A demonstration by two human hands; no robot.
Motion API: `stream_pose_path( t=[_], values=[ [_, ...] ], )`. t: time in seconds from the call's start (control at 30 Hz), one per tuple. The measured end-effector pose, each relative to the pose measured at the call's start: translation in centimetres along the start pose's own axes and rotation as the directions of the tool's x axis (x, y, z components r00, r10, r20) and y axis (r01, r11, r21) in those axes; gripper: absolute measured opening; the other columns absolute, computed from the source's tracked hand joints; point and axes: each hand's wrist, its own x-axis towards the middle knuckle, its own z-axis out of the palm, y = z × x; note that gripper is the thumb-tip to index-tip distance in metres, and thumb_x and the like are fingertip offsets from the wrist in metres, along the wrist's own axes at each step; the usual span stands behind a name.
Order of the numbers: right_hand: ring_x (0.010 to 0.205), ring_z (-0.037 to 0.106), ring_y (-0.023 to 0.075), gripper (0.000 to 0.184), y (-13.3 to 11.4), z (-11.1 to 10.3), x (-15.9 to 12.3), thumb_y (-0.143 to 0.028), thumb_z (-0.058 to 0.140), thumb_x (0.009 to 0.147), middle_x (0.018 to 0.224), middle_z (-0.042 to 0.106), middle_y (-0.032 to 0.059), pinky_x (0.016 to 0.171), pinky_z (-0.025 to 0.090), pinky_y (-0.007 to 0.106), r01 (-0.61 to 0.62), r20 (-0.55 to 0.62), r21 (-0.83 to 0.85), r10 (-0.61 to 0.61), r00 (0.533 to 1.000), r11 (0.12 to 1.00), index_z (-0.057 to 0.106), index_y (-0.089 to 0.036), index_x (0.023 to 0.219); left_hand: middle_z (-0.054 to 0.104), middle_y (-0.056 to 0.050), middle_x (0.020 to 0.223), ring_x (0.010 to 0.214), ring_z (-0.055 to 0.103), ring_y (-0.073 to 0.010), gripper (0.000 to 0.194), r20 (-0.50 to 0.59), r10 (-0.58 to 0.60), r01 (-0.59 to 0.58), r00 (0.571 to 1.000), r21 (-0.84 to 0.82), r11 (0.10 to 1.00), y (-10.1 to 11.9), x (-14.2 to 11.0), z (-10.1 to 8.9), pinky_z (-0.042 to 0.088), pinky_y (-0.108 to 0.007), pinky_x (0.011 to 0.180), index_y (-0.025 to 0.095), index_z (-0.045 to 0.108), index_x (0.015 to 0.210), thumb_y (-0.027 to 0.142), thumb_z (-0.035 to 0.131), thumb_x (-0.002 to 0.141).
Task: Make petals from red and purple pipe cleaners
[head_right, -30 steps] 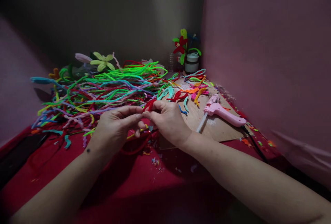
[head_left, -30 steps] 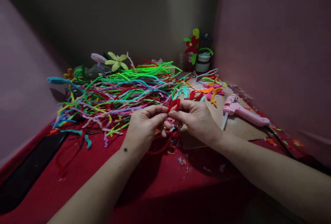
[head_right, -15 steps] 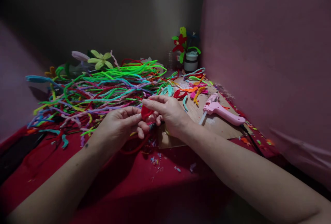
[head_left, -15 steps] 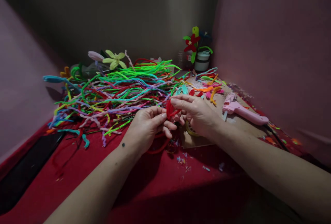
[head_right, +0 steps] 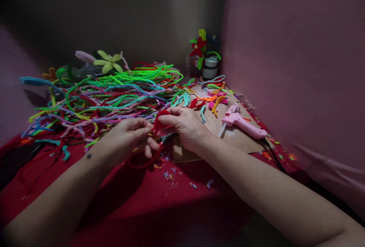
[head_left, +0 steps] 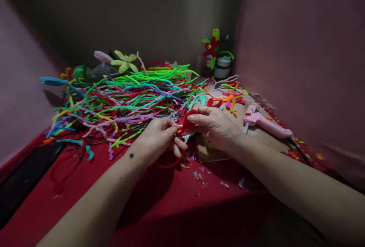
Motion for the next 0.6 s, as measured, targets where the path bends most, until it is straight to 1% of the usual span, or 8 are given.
stream_pose_path(
  t=[0.1, 0.2, 0.3, 0.37, 0.43, 0.47, 0.53, 0.6],
  values=[
    [0.057, 0.057, 0.0106, 0.008, 0.0, -0.1, 0.1, -0.016, 0.066, 0.064, 0.061, 0.060, -0.0015, 0.063, 0.047, 0.028, -0.030, 0.024, 0.035, 0.029, 0.999, 0.999, 0.058, -0.014, 0.065, 0.064, -0.004, 0.046, 0.032, 0.054, -0.0141, 0.012, -0.064, 0.031, -0.020, 0.997, 0.165, 0.986, 0.2, -0.2, -0.3, 0.035, -0.019, 0.034, 0.019, 0.043, 0.065, 0.014, 0.047, 0.075],
    [0.054, 0.056, 0.0098, 0.010, 0.1, -0.2, 0.2, -0.016, 0.067, 0.063, 0.058, 0.060, -0.0017, 0.061, 0.046, 0.027, -0.032, 0.004, 0.038, 0.032, 0.999, 0.999, 0.058, -0.013, 0.063, 0.062, -0.002, 0.043, 0.028, 0.049, -0.0128, 0.013, -0.064, 0.107, -0.084, 0.992, 0.290, 0.953, 0.3, -0.2, -0.9, 0.033, -0.019, 0.032, 0.020, 0.047, 0.061, 0.018, 0.052, 0.072],
    [0.054, 0.056, 0.0093, 0.013, 0.1, -0.2, 0.4, -0.017, 0.069, 0.062, 0.056, 0.058, -0.0027, 0.062, 0.047, 0.027, -0.013, -0.020, 0.077, 0.014, 1.000, 0.997, 0.057, -0.013, 0.061, 0.057, 0.000, 0.038, 0.027, 0.045, -0.0116, 0.010, -0.092, 0.173, -0.131, 0.981, 0.356, 0.926, 0.4, -0.3, -1.4, 0.030, -0.019, 0.031, 0.020, 0.052, 0.059, 0.019, 0.057, 0.068],
    [0.054, 0.056, 0.0088, 0.013, 0.1, -0.3, 0.5, -0.017, 0.070, 0.061, 0.057, 0.058, -0.0030, 0.062, 0.047, 0.026, 0.007, -0.045, 0.088, -0.003, 0.999, 0.996, 0.057, -0.013, 0.061, 0.052, 0.003, 0.038, 0.030, 0.043, -0.0100, 0.002, -0.134, 0.270, -0.204, 0.954, 0.372, 0.906, 0.5, -0.3, -1.5, 0.028, -0.018, 0.032, 0.019, 0.058, 0.066, 0.020, 0.060, 0.067],
    [0.053, 0.056, 0.0088, 0.013, 0.1, -0.2, 0.5, -0.018, 0.070, 0.061, 0.057, 0.059, -0.0020, 0.060, 0.047, 0.026, 0.018, -0.062, 0.070, -0.014, 0.998, 0.997, 0.058, -0.013, 0.061, 0.049, 0.005, 0.041, 0.035, 0.041, -0.0085, 0.012, -0.145, 0.372, -0.303, 0.917, 0.355, 0.884, 0.6, -0.5, -1.3, 0.028, -0.017, 0.034, 0.018, 0.063, 0.078, 0.022, 0.062, 0.067],
    [0.053, 0.056, 0.0091, 0.013, 0.1, -0.2, 0.4, -0.018, 0.070, 0.062, 0.058, 0.060, -0.0015, 0.059, 0.046, 0.025, 0.021, -0.062, 0.062, -0.017, 0.998, 0.998, 0.058, -0.013, 0.062, 0.050, 0.005, 0.044, 0.037, 0.041, -0.0079, 0.016, -0.129, 0.397, -0.337, 0.909, 0.337, 0.879, 0.6, -0.6, -1.1, 0.029, -0.017, 0.036, 0.018, 0.064, 0.082, 0.024, 0.063, 0.067],
    [0.053, 0.056, 0.0099, 0.014, 0.1, 0.0, 0.3, -0.020, 0.070, 0.062, 0.058, 0.061, -0.0006, 0.058, 0.046, 0.026, 0.010, -0.045, 0.072, -0.007, 0.999, 0.997, 0.058, -0.013, 0.062, 0.052, 0.004, 0.050, 0.041, 0.042, -0.0073, 0.016, -0.076, 0.392, -0.354, 0.917, 0.303, 0.885, 0.6, -0.7, -0.8, 0.031, -0.017, 0.038, 0.017, 0.065, 0.080, 0.026, 0.064, 0.068],
    [0.052, 0.056, 0.0101, 0.016, 0.2, 0.1, 0.2, -0.022, 0.071, 0.062, 0.057, 0.061, -0.0004, 0.056, 0.046, 0.025, -0.002, -0.012, 0.117, 0.004, 1.000, 0.993, 0.058, -0.013, 0.062, 0.052, 0.003, 0.050, 0.042, 0.042, -0.0068, 0.010, -0.035, 0.354, -0.330, 0.935, 0.283, 0.901, 0.4, -0.8, -0.5, 0.031, -0.016, 0.040, 0.016, 0.064, 0.070, 0.026, 0.063, 0.068]
  ],
)
